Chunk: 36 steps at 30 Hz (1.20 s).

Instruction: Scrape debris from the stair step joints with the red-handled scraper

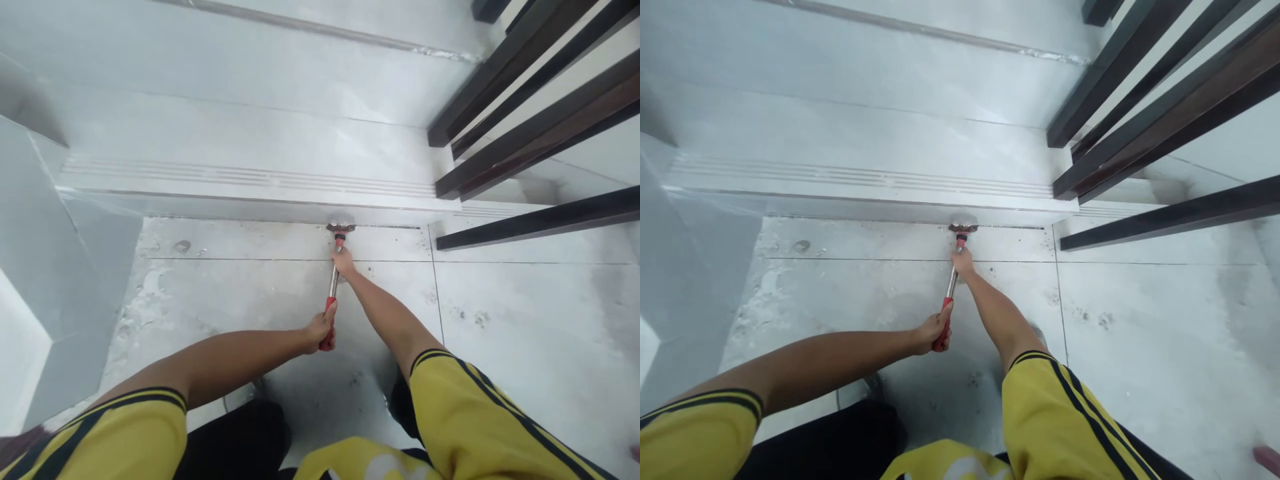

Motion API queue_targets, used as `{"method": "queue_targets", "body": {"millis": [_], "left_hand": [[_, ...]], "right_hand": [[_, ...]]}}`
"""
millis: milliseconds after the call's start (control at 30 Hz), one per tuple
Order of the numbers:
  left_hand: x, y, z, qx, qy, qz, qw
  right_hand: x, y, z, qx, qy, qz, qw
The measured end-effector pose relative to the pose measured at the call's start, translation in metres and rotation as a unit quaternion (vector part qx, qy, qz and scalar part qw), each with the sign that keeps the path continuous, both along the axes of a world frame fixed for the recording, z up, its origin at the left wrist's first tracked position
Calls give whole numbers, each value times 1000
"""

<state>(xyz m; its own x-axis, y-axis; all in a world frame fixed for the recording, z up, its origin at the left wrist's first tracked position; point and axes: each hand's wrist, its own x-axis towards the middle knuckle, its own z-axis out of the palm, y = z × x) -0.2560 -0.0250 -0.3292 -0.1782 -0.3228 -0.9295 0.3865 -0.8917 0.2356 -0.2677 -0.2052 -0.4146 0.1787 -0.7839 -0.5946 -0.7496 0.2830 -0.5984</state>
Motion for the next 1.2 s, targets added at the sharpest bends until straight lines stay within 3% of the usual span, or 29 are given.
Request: {"method": "queue_targets", "body": {"millis": [67,133,200,367,467,533,633,800,867,933,1000,1100,1200], "left_hand": [[0,3,-11,-13,2,-5,1000],[0,5,-10,-19,7,-8,1000],[-1,9,3,-5,22,-1,1000],[1,17,56,56,129,51,989],[11,6,70,41,78,71,994],[19,-5,68,26,40,72,996],[28,-13,53,29,7,35,999],[29,4,17,9,-22,6,1000],[27,15,10,-6,-32,0,999],[25,24,13,-21,-28,-14,999],[23,24,26,-18,17,-16,1000],[24,9,50,9,74,15,997],[29,-11,55,1,56,29,998]], "right_hand": [[-4,4,-1,-15,-12,-9,1000],[-9,8,2,-19,-32,-17,999],[-15,14,8,-14,-25,-29,999],[-17,30,18,64,10,-7,998],[-1,19,18,67,3,-10,998],[13,5,17,57,8,4,998],[26,-7,15,46,26,22,998],[21,9,10,1,-12,-1,1000],[14,20,12,-31,-24,-21,999],[7,27,15,-42,-20,-42,998],[4,28,20,-7,-8,-39,999],[7,15,21,56,8,-1,998],[15,-5,15,49,23,5,999]]}}
